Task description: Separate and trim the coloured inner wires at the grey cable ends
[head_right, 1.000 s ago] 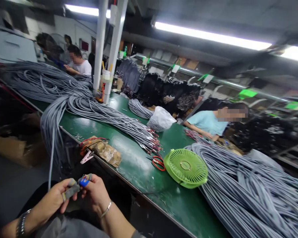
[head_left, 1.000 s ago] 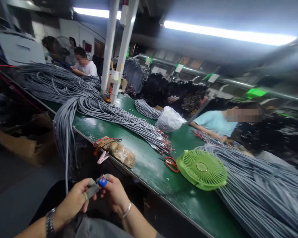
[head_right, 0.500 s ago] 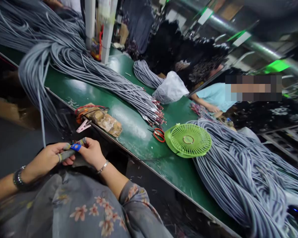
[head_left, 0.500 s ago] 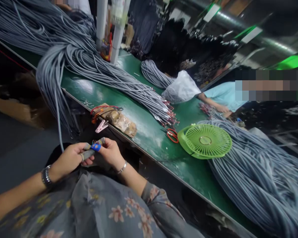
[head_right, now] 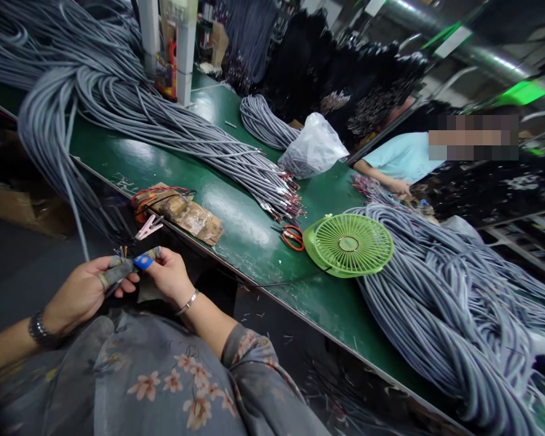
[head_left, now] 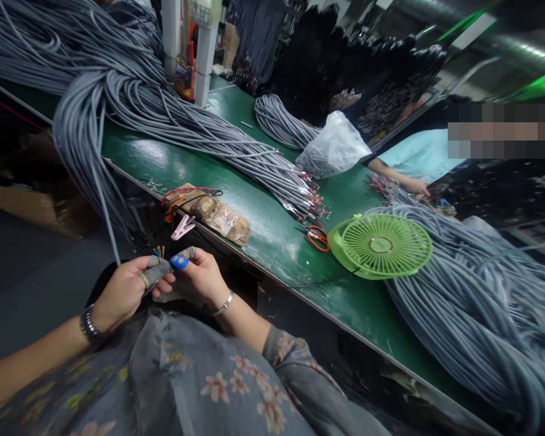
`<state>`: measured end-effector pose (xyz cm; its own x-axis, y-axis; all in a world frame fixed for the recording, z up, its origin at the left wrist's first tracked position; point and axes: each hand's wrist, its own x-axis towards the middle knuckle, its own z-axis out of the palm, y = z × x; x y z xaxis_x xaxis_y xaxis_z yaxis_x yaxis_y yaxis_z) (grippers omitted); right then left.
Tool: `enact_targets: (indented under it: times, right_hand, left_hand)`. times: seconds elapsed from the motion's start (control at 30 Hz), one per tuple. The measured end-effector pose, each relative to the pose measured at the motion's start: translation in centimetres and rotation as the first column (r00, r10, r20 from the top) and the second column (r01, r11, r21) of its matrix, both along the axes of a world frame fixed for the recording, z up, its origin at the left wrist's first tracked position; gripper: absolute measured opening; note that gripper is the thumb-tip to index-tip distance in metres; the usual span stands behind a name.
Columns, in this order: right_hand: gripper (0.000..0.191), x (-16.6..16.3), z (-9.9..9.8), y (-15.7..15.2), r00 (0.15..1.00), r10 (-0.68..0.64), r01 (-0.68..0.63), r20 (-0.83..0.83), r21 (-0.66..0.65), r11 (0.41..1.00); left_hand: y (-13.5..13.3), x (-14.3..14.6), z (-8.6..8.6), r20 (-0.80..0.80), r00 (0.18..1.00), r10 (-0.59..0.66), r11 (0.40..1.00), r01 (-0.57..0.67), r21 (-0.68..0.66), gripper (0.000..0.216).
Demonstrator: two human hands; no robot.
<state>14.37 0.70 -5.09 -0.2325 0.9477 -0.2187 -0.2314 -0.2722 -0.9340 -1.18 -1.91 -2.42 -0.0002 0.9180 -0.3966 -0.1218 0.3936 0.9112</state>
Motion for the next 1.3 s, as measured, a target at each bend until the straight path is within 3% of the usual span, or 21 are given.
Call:
enact_targets:
  times: [0.17,0.43,0.6,0.8,1.07,1.3]
  right_hand:
    - [0.059,0.0,0.2,-0.4,0.999,-0.03,0.03,-0.011,-0.004,1.0]
    - [0.056,0.0,0.5,0.2,0.992,0.055,-0.064,0.112,0.077,0.995]
    - [0.049,-0.5,0.6,0.7,0.974,0.118,-0.132,0.195,0.059,0.99]
    - [0.04,-1.0,-0.2,0.6,0.996,-0.01,0.013,0.084,-0.04,0.999]
    - [0.03,-1.4,-0.3,0.8,0.994,-0.107,0.102,-0.033,-0.125,0.987]
    - [0.029,-1.1,-0.7,1.6,0.968,-0.213,0.167,-0.134,-0.287,0.943]
  left_hand:
    - [0.0,0.3,0.4,-0.005,0.999,0.048,0.999,-0.047,0.026,0.028]
    - [0.1,0.2,0.2,-0.089,0.996,-0.024,0.999,0.026,0.023,0.016]
    - [0.2,-0.1,-0.1,-0.162,0.982,-0.102,0.992,0.112,0.054,0.012]
    - [0.6,-0.5,-0.3,-0.143,0.986,-0.082,0.995,0.09,0.051,0.022]
    - [1.2,-0.6,0.0,-0.072,0.997,-0.04,0.999,0.042,0.026,0.027]
    - [1.3,-1.0,-0.5,-0.11,0.99,-0.09,0.994,0.096,0.045,0.029]
